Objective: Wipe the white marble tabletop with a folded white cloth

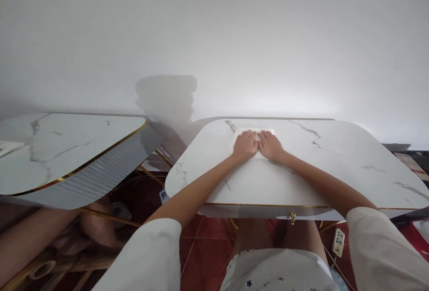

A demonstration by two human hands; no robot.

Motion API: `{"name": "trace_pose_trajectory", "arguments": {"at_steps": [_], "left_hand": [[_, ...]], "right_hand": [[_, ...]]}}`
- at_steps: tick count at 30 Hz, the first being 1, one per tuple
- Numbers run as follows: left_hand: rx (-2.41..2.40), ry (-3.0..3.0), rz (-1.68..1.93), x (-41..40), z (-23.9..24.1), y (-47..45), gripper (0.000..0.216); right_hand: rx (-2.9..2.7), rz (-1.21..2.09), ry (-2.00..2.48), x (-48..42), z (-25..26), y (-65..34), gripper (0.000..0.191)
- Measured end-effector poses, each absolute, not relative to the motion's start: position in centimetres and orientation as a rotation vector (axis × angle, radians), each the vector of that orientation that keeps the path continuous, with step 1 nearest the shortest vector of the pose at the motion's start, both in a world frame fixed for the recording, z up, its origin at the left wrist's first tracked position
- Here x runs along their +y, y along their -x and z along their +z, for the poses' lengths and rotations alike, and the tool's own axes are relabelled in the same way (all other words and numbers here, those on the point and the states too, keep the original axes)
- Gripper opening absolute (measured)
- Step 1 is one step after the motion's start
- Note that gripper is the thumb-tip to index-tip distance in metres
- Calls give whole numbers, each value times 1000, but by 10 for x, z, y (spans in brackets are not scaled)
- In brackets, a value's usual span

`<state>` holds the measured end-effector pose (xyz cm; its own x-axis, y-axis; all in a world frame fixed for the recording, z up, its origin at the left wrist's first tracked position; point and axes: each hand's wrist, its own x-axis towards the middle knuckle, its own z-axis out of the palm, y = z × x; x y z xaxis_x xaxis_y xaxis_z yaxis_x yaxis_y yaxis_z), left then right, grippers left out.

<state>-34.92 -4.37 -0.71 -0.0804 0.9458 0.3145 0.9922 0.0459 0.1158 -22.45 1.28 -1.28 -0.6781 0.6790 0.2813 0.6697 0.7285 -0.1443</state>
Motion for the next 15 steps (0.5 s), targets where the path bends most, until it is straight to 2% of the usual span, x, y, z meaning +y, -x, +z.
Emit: {"name": "trace_pose_trajectory", "arguments": {"at_steps": [15], "left_hand": [[-2186, 1945, -610, 51, -14, 390, 37]], "right_hand": [[-2616, 58, 995, 117, -23, 268, 46]]}}
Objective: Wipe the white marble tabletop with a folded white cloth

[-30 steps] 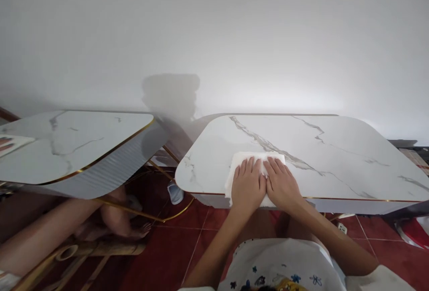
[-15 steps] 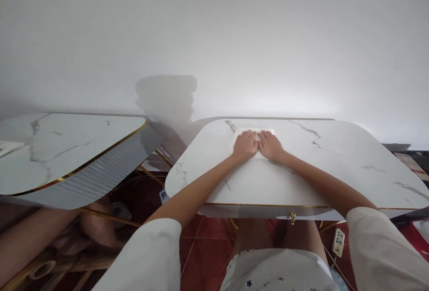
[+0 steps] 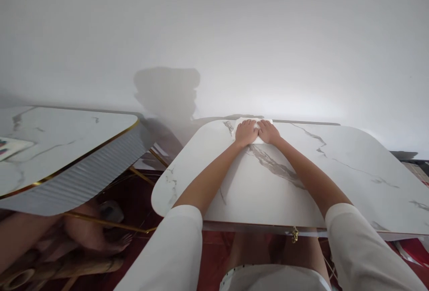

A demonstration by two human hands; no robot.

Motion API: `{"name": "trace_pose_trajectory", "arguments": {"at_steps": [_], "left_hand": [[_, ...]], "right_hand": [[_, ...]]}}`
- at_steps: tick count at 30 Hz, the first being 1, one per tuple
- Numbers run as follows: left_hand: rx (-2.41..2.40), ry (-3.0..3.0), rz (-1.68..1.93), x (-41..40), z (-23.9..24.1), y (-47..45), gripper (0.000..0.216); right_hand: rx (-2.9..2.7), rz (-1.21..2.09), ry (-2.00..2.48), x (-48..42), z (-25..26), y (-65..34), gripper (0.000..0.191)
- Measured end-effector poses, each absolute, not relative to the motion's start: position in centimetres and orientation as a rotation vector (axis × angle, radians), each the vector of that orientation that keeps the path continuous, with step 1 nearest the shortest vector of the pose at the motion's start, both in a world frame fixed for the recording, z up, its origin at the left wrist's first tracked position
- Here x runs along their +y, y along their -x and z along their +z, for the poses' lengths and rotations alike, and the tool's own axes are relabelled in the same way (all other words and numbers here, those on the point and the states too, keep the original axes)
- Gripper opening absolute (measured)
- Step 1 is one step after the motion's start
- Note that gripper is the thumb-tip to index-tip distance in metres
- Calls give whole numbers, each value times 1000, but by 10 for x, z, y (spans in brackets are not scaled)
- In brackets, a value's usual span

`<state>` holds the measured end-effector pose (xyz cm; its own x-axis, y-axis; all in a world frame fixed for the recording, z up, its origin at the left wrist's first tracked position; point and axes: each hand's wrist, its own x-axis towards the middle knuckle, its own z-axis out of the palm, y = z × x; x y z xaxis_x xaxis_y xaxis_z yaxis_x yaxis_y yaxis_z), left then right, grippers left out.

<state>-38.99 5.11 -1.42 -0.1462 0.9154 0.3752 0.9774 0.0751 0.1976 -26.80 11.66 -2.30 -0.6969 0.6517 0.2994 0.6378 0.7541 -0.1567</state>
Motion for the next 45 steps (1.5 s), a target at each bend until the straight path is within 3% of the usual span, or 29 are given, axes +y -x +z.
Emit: {"name": "trace_pose_trajectory", "arguments": {"at_steps": [22, 45], "left_hand": [[-2184, 1931, -576, 108, -14, 370, 34], [-2113, 2014, -506, 10, -11, 340, 37]], "right_hand": [[-2576, -41, 1087, 164, -22, 249, 45], [-2587, -35, 1112, 69, -23, 217, 49]]}}
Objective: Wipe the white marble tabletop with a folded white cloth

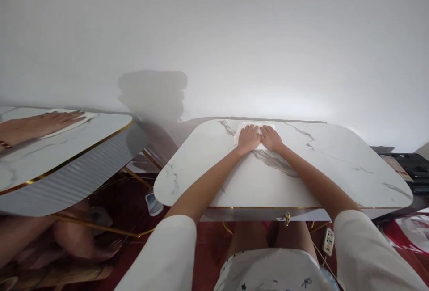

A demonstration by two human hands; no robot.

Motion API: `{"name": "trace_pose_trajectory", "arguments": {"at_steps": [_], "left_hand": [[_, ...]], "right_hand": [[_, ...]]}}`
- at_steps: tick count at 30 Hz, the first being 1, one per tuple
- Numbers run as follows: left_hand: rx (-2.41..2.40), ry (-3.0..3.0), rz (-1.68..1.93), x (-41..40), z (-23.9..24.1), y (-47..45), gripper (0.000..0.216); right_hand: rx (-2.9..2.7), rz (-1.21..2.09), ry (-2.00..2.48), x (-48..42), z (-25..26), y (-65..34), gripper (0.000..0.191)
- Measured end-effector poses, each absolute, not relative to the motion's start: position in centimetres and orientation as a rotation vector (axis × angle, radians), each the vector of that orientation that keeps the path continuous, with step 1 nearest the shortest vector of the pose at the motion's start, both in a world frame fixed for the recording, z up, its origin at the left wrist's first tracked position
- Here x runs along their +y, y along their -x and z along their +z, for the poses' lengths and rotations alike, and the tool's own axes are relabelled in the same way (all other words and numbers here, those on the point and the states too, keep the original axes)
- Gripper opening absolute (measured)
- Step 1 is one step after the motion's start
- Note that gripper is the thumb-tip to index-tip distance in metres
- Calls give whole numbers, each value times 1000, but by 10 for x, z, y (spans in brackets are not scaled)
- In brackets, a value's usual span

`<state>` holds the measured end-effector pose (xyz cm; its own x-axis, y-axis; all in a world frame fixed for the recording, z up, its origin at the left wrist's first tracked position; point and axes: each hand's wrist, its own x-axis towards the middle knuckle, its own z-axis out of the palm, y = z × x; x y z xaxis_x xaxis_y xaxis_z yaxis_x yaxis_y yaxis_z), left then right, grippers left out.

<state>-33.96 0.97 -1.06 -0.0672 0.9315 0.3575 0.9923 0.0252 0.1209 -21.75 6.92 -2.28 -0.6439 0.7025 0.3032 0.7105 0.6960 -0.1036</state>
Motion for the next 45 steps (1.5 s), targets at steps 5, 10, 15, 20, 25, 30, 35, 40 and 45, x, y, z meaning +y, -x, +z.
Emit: {"name": "trace_pose_trajectory", "arguments": {"at_steps": [5, 10, 15, 20, 25, 30, 35, 40, 45], "left_hand": [[-2160, 2017, -390, -32, -10, 331, 41], [-2220, 2024, -355, -78, -7, 319, 45], [-2201, 1985, -406, -128, -14, 307, 49], [-2262, 1981, -458, -173, -17, 294, 53], [-2354, 1943, -470, -197, -14, 274, 56], [-2330, 1935, -542, -196, -19, 256, 56], [-2311, 1974, -486, -175, -20, 251, 54], [-2294, 1995, -424, -130, -8, 259, 50], [-2279, 1982, -353, -77, 1, 274, 42]], "right_hand": [[-2627, -17, 1072, 29, -25, 209, 52], [-2631, -27, 1052, -18, -24, 197, 51], [-2599, -24, 1069, -72, -24, 182, 51], [-2577, -7, 1066, -117, -28, 167, 51], [-2554, -6, 1025, -140, -31, 151, 53], [-2537, -25, 1009, -142, -35, 133, 53], [-2563, -13, 1014, -119, -34, 126, 52], [-2632, 21, 1010, -65, -28, 137, 52], [-2625, 45, 1011, -10, -24, 157, 50]]}}
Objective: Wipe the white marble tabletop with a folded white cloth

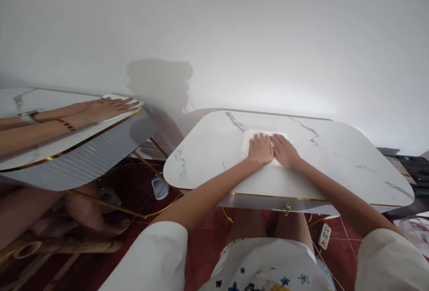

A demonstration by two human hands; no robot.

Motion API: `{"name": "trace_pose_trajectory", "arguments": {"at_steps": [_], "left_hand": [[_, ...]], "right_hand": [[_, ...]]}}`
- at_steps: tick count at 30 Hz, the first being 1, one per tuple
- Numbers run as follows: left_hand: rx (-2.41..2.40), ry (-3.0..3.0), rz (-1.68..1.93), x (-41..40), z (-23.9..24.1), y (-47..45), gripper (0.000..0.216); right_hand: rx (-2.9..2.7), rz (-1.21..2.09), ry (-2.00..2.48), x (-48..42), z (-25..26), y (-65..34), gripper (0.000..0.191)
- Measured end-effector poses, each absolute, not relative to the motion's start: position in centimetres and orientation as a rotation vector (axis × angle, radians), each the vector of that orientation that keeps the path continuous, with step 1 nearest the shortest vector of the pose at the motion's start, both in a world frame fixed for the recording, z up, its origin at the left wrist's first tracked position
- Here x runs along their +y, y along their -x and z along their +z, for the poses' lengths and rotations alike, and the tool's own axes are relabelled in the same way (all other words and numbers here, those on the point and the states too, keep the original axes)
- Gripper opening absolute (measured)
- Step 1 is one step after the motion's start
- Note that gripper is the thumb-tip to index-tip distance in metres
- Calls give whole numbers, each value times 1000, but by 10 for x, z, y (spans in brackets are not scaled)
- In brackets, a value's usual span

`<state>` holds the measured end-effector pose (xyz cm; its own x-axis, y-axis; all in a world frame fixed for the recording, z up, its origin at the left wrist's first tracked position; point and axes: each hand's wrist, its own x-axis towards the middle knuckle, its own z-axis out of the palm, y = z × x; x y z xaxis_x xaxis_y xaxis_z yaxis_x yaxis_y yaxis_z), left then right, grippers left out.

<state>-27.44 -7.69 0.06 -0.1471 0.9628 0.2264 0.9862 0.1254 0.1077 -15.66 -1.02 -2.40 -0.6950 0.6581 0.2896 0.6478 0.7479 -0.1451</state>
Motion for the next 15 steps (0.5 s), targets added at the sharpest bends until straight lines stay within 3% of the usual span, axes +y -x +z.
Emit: {"name": "trace_pose_trajectory", "arguments": {"at_steps": [15], "left_hand": [[-2238, 1924, -552, 38, -7, 336, 31]], "right_hand": [[-2654, -47, 1005, 106, -22, 220, 50]]}}
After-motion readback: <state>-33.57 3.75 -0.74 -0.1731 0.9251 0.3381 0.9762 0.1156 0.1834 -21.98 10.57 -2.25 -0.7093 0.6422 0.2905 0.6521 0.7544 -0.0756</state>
